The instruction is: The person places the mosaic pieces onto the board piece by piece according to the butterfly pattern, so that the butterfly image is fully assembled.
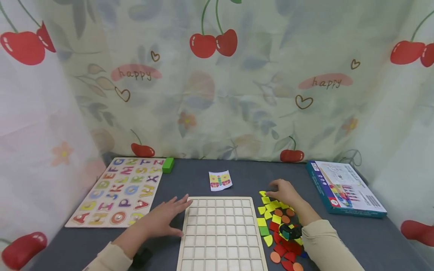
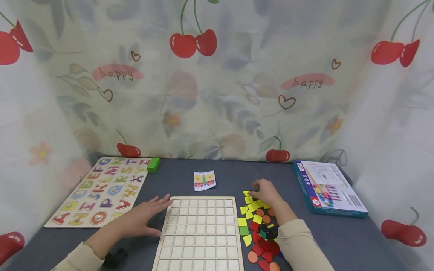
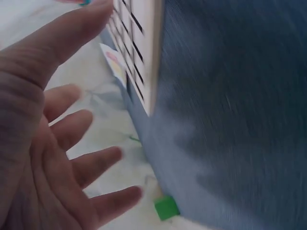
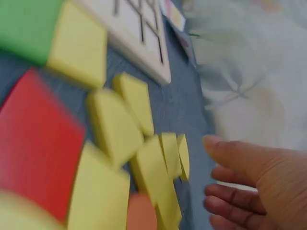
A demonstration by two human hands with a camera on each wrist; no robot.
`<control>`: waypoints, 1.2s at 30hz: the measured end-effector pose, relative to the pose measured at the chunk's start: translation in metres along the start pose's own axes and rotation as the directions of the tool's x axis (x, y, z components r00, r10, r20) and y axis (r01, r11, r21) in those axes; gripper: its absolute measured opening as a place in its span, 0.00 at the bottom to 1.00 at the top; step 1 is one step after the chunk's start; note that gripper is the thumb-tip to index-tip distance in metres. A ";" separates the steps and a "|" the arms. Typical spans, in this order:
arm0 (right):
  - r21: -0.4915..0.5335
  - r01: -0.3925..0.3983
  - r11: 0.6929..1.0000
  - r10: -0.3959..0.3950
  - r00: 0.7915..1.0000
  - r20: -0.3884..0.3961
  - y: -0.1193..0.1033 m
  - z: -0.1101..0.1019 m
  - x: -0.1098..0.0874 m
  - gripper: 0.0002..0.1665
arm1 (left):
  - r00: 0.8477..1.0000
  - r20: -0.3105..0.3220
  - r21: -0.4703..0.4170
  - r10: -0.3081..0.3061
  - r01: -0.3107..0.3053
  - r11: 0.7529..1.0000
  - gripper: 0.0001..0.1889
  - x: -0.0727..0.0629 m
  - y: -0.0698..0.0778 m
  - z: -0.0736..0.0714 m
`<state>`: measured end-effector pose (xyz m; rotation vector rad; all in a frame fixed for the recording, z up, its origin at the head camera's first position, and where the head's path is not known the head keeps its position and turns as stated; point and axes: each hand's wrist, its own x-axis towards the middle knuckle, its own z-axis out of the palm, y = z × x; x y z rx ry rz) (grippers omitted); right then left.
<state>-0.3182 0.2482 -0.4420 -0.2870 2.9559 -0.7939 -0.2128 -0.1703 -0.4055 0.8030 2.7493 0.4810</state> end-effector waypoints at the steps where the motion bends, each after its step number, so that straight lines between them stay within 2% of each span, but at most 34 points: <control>1: 0.037 -0.011 0.999 0.011 1.000 0.010 0.009 0.006 0.008 0.26 | 1.000 0.021 -0.037 0.002 -0.001 0.999 0.48 0.001 0.002 0.002; 2: 0.083 0.026 0.996 -0.026 1.000 -0.003 0.025 0.015 0.019 0.26 | 0.999 0.037 -0.062 0.005 -0.003 0.998 0.47 0.003 0.004 0.004; 5: 0.134 0.009 0.991 -0.009 1.000 0.002 0.039 0.027 0.031 0.26 | 0.997 0.076 -0.131 -0.002 0.012 0.991 0.46 0.005 0.008 0.011; 8: 0.161 -0.035 0.986 0.039 0.999 -0.018 0.025 0.027 0.026 0.19 | 0.997 0.082 -0.188 -0.003 0.019 0.982 0.46 0.005 0.008 0.017; 9: 0.153 -0.102 0.983 0.104 0.995 -0.007 0.009 0.022 0.019 0.16 | 0.997 0.079 -0.205 -0.005 0.021 0.979 0.45 0.005 0.008 0.019; 13: 0.158 -0.135 0.978 0.140 0.990 -0.025 -0.014 0.018 0.008 0.10 | 0.999 0.045 -0.243 -0.002 0.013 0.970 0.45 0.002 0.005 0.026; 18: 0.203 -0.187 0.961 0.192 0.981 -0.007 -0.022 0.018 0.007 0.09 | 0.998 0.060 -0.293 -0.009 0.026 0.956 0.42 -0.001 0.004 0.032; 22: 0.266 -0.185 0.946 0.192 0.981 0.000 -0.020 0.020 0.009 0.07 | 0.998 0.068 -0.317 -0.011 0.032 0.948 0.38 -0.001 0.005 0.035; 26: 0.313 -0.173 0.934 0.180 0.984 0.004 -0.020 0.021 0.009 0.07 | 0.998 0.065 -0.307 -0.008 0.027 0.951 0.37 -0.001 0.006 0.036; 30: 0.332 -0.145 0.932 0.155 0.988 -0.004 -0.023 0.021 0.008 0.06 | 0.998 0.064 -0.286 -0.005 0.023 0.958 0.37 -0.001 0.007 0.037; 36: 0.389 -0.076 0.918 0.090 0.996 -0.017 -0.035 0.022 0.010 0.05 | 0.995 0.096 -0.327 -0.016 0.047 0.944 0.37 -0.004 0.006 0.035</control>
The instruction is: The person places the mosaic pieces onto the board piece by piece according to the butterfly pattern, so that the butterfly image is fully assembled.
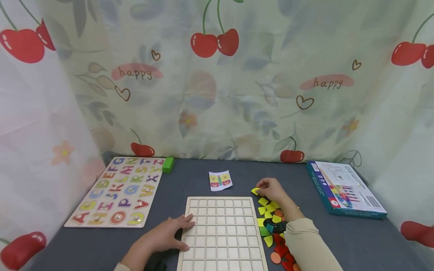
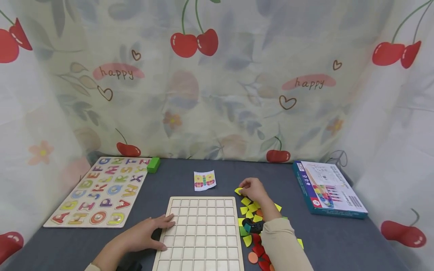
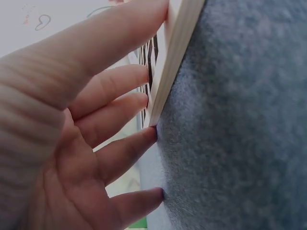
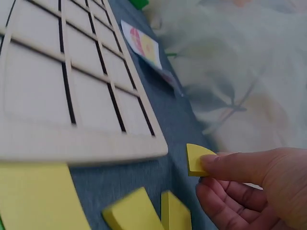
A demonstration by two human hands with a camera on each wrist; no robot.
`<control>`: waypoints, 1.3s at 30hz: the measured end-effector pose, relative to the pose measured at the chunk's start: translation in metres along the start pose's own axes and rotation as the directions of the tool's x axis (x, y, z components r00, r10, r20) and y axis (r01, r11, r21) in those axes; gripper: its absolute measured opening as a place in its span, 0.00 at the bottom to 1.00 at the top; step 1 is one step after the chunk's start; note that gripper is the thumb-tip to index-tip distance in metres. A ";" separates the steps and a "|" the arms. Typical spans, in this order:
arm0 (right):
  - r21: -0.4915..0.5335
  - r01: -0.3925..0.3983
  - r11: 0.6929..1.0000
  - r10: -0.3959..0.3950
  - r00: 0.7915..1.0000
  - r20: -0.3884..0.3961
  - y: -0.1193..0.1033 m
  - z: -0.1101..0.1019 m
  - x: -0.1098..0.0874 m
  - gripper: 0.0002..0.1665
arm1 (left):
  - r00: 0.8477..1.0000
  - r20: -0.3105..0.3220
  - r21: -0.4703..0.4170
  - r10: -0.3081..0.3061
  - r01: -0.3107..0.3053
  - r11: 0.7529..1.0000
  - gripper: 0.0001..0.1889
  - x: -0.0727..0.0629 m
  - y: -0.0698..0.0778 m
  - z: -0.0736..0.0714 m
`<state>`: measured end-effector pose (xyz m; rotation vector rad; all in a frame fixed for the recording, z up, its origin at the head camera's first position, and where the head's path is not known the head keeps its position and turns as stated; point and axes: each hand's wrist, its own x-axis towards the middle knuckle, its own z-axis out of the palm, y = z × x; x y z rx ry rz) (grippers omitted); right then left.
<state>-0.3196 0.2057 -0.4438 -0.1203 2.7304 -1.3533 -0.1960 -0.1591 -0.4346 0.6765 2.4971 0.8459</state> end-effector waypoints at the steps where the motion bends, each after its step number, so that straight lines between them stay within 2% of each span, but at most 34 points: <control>1: 0.010 0.011 1.000 -0.011 1.000 0.006 -0.003 0.002 0.000 0.05 | 1.000 0.005 -0.007 0.000 0.000 1.000 0.36 0.000 0.000 0.000; 6: 0.091 0.024 0.996 -0.026 0.999 0.025 -0.019 0.013 0.000 0.06 | 0.999 0.035 -0.016 0.009 -0.009 1.000 0.33 -0.002 -0.001 -0.001; 14: 0.232 -0.022 0.972 0.008 0.998 0.059 -0.047 0.040 -0.003 0.06 | 0.999 0.046 -0.018 0.017 -0.016 1.000 0.33 -0.003 -0.004 0.000; 25: 0.356 0.044 0.933 -0.093 0.988 0.121 -0.076 0.080 -0.006 0.12 | 0.999 0.040 -0.028 0.024 -0.023 0.999 0.32 -0.002 -0.005 0.001; 33: 0.382 0.064 0.922 -0.153 0.966 0.207 -0.091 0.120 -0.007 0.11 | 0.999 0.039 0.000 -0.015 0.015 1.000 0.32 -0.001 -0.002 0.001; 39: 0.378 0.090 0.921 -0.205 0.939 0.275 -0.098 0.146 -0.012 0.10 | 0.999 0.035 0.007 -0.039 0.039 0.999 0.31 -0.002 0.000 0.001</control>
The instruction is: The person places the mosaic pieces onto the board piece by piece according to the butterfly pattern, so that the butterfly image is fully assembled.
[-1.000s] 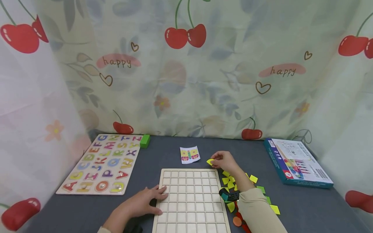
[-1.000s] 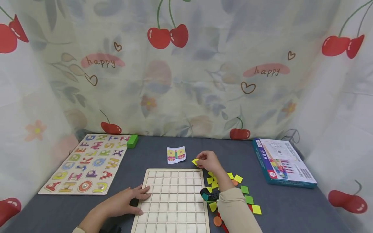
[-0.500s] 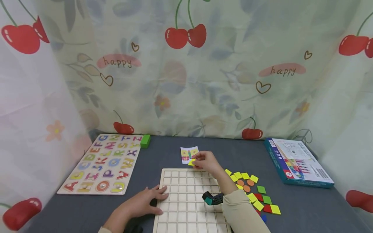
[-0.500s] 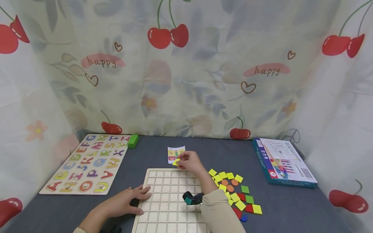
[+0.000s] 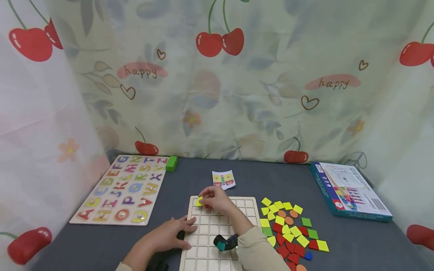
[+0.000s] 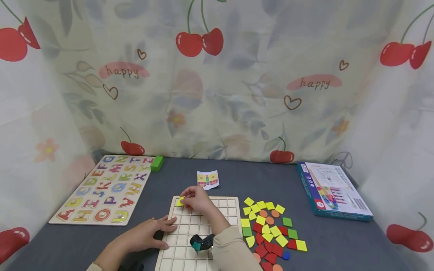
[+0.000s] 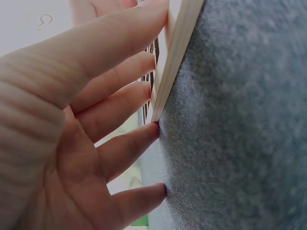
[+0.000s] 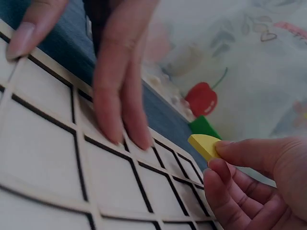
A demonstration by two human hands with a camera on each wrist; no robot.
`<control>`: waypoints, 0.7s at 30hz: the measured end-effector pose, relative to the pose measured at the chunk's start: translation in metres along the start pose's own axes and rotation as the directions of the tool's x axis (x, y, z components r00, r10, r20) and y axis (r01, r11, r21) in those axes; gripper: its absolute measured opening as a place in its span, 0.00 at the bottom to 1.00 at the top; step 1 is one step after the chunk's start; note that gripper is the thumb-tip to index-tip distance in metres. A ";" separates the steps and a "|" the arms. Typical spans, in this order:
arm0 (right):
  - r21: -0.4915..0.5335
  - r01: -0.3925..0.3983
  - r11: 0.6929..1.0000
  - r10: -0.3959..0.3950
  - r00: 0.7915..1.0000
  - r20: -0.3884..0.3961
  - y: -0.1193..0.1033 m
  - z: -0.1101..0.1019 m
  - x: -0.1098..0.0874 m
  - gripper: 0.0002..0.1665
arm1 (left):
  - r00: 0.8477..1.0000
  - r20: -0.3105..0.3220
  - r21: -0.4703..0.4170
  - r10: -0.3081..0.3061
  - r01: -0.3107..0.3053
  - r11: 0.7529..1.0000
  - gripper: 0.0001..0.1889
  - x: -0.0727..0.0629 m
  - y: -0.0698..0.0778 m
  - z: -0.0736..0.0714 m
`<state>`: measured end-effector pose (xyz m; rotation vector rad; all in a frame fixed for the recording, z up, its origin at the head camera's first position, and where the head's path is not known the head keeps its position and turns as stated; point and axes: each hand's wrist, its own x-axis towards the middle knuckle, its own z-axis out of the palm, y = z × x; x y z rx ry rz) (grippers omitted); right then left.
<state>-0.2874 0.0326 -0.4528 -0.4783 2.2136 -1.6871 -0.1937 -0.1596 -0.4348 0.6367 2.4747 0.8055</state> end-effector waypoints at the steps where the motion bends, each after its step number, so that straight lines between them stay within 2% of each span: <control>1: 0.003 0.004 1.000 -0.004 1.000 0.015 0.001 0.003 0.000 0.10 | 1.000 -0.001 0.001 -0.004 0.004 1.000 0.31 0.000 0.000 0.000; 6: -0.028 0.000 1.000 0.001 0.999 0.034 0.001 0.013 0.000 0.09 | 1.000 -0.003 0.001 -0.019 0.019 1.000 0.30 0.000 0.000 0.000; 12: -0.097 0.004 0.995 0.001 0.999 0.054 0.002 0.012 -0.001 0.06 | 0.999 0.010 0.006 -0.036 0.036 0.999 0.30 0.003 0.000 0.001; 21: -0.233 -0.010 0.972 0.014 1.000 0.015 0.001 0.015 -0.001 0.02 | 0.999 0.004 0.006 -0.034 0.034 0.999 0.30 0.002 0.000 0.000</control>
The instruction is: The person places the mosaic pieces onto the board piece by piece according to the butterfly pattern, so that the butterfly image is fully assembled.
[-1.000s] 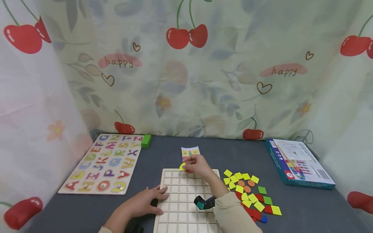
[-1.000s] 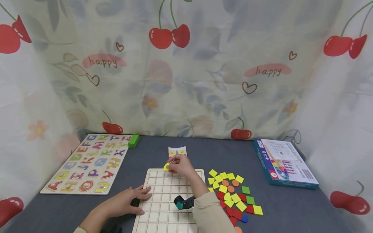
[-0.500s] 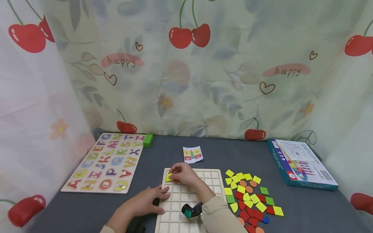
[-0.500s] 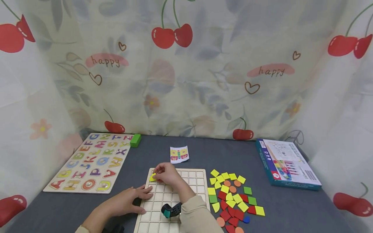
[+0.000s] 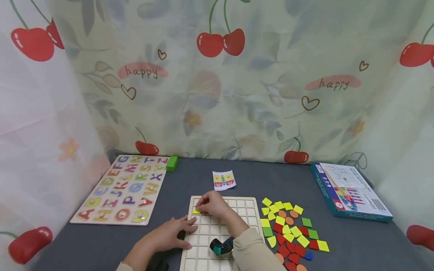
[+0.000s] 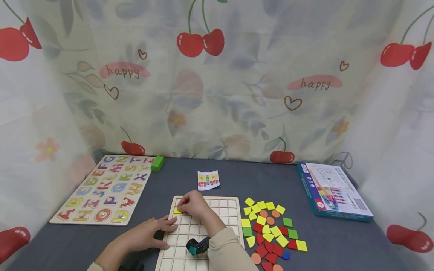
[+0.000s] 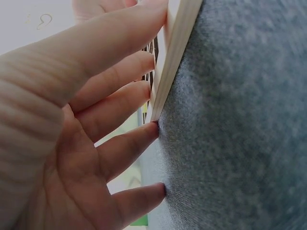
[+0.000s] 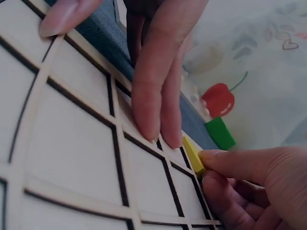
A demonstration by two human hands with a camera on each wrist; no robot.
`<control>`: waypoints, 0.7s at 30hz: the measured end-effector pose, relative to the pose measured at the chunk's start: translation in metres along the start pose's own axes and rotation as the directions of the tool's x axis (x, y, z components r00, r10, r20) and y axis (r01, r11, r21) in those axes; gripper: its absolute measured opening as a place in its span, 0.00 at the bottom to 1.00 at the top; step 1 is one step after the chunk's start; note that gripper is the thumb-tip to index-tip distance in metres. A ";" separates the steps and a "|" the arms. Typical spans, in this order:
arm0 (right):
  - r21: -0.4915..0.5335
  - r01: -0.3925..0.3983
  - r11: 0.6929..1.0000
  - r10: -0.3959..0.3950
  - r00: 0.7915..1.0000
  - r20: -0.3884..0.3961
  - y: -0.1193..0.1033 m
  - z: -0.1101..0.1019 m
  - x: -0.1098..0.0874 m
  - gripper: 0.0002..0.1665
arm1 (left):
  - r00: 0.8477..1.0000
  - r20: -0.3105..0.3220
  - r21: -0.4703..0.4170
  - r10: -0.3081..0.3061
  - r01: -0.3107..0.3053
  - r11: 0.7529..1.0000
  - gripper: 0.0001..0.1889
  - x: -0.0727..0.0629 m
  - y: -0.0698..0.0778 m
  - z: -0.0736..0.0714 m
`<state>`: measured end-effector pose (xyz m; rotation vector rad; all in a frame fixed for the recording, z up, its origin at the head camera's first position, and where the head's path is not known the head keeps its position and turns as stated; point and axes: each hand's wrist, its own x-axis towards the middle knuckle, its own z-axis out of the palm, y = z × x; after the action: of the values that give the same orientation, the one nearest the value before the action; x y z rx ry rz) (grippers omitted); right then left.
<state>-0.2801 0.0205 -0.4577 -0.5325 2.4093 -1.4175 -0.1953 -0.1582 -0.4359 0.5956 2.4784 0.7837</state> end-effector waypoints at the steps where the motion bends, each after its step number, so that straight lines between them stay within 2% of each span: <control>1: -0.006 -0.007 1.000 0.007 1.000 -0.005 0.000 0.000 0.000 0.02 | 1.000 0.000 0.000 0.001 -0.001 1.000 0.30 0.000 0.000 0.000; 8: -0.006 -0.036 0.999 0.036 0.999 0.001 -0.006 -0.002 -0.002 0.02 | 1.000 -0.001 0.001 -0.003 0.003 1.000 0.30 0.000 0.001 0.000; 14: 0.089 -0.035 0.995 0.034 0.999 0.008 -0.001 -0.008 -0.005 0.04 | 1.000 -0.001 -0.009 0.018 -0.018 1.000 0.30 -0.002 0.002 -0.001; 17: 0.123 -0.039 0.992 0.040 0.999 -0.004 0.003 -0.016 -0.009 0.06 | 1.000 -0.006 -0.014 0.030 -0.030 0.999 0.30 -0.003 0.001 -0.001; 21: 0.114 -0.017 0.993 0.019 1.000 -0.016 0.008 -0.033 -0.018 0.09 | 0.999 -0.007 -0.023 0.042 -0.042 0.999 0.31 -0.003 0.000 -0.001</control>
<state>-0.2793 0.0581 -0.4480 -0.4706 2.3229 -1.5472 -0.1933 -0.1600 -0.4346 0.6397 2.4663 0.8303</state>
